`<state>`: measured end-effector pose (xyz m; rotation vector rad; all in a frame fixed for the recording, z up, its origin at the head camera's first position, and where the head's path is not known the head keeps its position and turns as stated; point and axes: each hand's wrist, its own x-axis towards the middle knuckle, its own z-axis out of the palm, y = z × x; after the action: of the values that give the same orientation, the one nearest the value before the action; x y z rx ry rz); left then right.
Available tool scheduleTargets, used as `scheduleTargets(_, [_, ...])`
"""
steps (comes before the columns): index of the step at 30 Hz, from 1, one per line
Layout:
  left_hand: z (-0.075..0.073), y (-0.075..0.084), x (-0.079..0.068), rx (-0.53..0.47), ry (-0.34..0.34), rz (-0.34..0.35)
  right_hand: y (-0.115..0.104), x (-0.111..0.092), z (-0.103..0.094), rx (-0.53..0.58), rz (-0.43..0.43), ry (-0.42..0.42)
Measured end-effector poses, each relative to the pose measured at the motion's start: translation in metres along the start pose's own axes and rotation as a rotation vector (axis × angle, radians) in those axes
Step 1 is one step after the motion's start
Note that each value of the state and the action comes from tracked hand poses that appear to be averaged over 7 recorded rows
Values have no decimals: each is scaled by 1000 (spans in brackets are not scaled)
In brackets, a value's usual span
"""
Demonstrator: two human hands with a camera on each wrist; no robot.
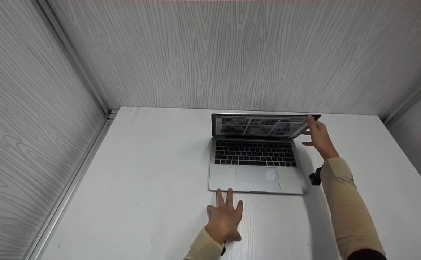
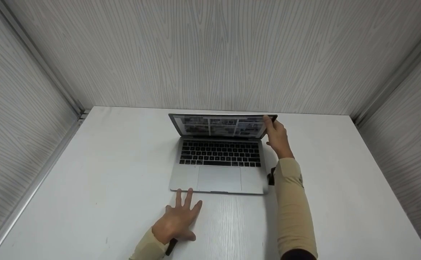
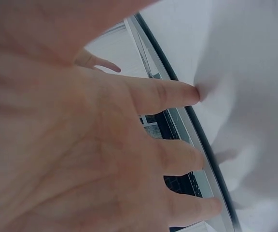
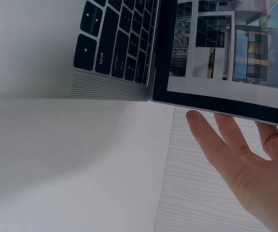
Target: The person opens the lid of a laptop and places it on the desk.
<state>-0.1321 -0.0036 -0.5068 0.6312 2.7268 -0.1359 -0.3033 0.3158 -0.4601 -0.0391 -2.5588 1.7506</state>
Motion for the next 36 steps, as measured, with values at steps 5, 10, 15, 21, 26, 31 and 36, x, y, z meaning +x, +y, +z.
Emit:
scheduleTargets(5, [0,0,-1,2,2,2,-1,5,-1,20,15,-24])
scheduleTargets(10, [0,0,0,1,6,-1,-3,10,-1,19,9,-32])
scheduleTargets(15, [-1,-1,1,2,7,1,-9,14,-3,6,14,-36])
scheduleTargets(21, [0,-3,3,11,30,8,-14,20,-5,-10,27,-53])
scheduleTargets(26, [1,-2,2,13,43,16,-16,24,-5,-13,56,-33])
scheduleTargets(31, [3,-1,1,17,60,24,-17,25,-5,-15,85,-4])
scheduleTargets(36, [5,-1,-1,0,72,24,-19,27,-3,-16,104,11])
